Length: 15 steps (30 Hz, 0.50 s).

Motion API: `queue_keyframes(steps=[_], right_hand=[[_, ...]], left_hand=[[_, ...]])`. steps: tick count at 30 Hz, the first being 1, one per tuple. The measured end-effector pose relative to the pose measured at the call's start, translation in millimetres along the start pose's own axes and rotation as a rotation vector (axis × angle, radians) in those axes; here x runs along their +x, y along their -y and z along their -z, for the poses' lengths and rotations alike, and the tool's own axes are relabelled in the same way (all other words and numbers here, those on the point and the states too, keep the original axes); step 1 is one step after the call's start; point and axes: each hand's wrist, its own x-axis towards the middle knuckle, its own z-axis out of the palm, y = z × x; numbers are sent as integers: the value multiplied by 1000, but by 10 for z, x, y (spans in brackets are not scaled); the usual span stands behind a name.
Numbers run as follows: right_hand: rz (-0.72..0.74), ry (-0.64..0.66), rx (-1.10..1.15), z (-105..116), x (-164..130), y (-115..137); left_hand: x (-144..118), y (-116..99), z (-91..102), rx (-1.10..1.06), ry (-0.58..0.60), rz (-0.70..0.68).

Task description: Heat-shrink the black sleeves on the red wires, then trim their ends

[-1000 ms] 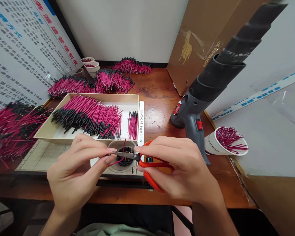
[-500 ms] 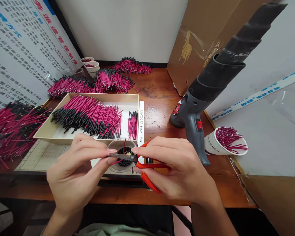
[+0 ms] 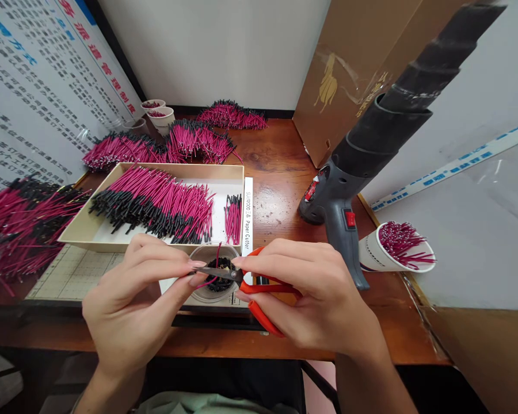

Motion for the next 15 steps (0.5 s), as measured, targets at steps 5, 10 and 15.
queue_keyframes(steps=[5,10,15], right_hand=[[-37,24,7,19,-10,13],[-96,84,-42,100,41,78],[-95,165,-85,163,109,129]], left_hand=[[-16,0,31,3,-4,39],[59,-29,221,74,77,34],[218,-45,312,196,374,-192]])
